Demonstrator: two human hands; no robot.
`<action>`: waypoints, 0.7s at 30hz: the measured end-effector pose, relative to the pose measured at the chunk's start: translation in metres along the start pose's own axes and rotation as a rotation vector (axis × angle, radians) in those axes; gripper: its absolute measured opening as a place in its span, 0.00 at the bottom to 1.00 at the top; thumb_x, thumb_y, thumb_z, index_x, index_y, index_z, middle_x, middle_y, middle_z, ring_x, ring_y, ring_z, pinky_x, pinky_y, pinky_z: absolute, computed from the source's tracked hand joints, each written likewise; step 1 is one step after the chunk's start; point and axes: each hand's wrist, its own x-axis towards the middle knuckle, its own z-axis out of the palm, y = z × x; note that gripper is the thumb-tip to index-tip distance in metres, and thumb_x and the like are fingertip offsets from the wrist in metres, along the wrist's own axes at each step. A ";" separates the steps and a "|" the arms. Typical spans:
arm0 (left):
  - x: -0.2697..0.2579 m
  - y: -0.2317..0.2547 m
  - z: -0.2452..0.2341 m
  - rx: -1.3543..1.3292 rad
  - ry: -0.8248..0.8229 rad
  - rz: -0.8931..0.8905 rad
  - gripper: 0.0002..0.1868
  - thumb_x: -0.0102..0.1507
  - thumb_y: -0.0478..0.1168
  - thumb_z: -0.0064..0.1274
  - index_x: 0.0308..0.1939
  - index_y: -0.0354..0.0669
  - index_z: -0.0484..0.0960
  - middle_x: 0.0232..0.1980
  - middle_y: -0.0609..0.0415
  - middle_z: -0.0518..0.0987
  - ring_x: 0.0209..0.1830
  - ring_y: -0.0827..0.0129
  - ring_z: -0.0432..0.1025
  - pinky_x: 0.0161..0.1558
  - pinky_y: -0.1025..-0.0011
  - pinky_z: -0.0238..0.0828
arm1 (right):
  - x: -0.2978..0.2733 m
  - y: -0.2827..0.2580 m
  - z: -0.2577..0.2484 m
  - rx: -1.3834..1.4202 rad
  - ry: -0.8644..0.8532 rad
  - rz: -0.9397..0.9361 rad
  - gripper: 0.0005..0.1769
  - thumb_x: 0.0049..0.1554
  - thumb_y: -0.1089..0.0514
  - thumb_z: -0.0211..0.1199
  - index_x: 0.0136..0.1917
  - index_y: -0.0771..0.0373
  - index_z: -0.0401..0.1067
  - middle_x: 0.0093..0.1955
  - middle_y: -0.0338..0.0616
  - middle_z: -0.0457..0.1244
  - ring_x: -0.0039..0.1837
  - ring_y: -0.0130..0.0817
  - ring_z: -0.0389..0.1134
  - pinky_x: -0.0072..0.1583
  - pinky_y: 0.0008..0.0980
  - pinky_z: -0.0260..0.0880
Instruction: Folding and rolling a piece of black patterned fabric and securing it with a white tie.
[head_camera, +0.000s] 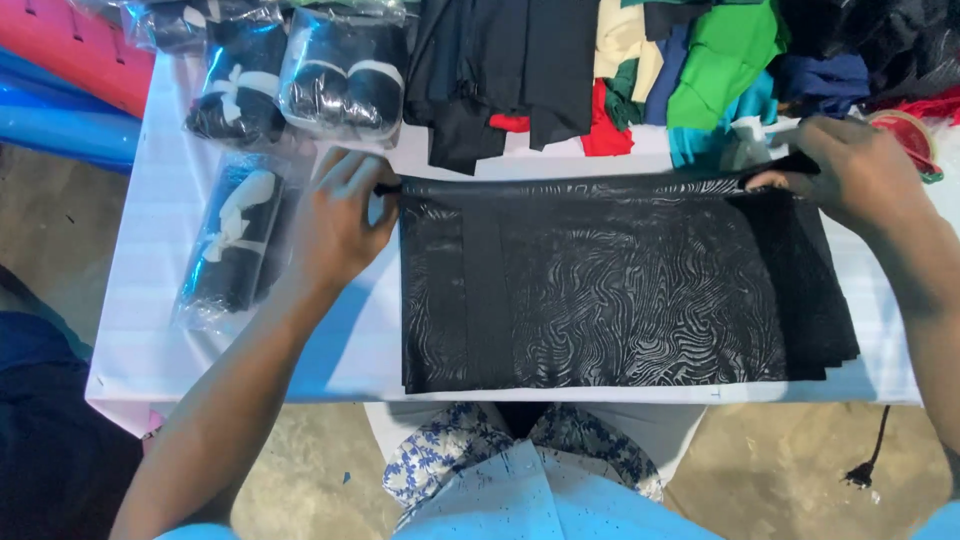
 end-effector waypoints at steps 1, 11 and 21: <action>-0.004 0.006 -0.002 -0.005 -0.009 -0.008 0.08 0.58 0.24 0.56 0.37 0.35 0.74 0.39 0.45 0.74 0.47 0.46 0.68 0.42 0.54 0.68 | -0.008 0.004 0.000 0.007 -0.010 -0.001 0.29 0.57 0.37 0.71 0.61 0.60 0.77 0.48 0.43 0.67 0.50 0.43 0.71 0.51 0.40 0.69; -0.072 0.058 -0.026 0.150 -0.051 0.191 0.06 0.69 0.30 0.52 0.45 0.40 0.70 0.48 0.44 0.75 0.38 0.55 0.66 0.40 0.61 0.70 | -0.086 -0.017 -0.016 0.170 -0.052 0.043 0.13 0.61 0.65 0.72 0.59 0.61 0.79 0.55 0.49 0.67 0.57 0.46 0.71 0.62 0.39 0.72; -0.116 0.091 -0.034 0.172 -0.145 0.177 0.04 0.69 0.29 0.55 0.46 0.37 0.76 0.52 0.42 0.75 0.40 0.55 0.71 0.40 0.60 0.71 | -0.132 -0.078 -0.051 0.294 -0.204 0.172 0.19 0.50 0.72 0.66 0.54 0.60 0.77 0.52 0.47 0.67 0.57 0.44 0.69 0.60 0.39 0.72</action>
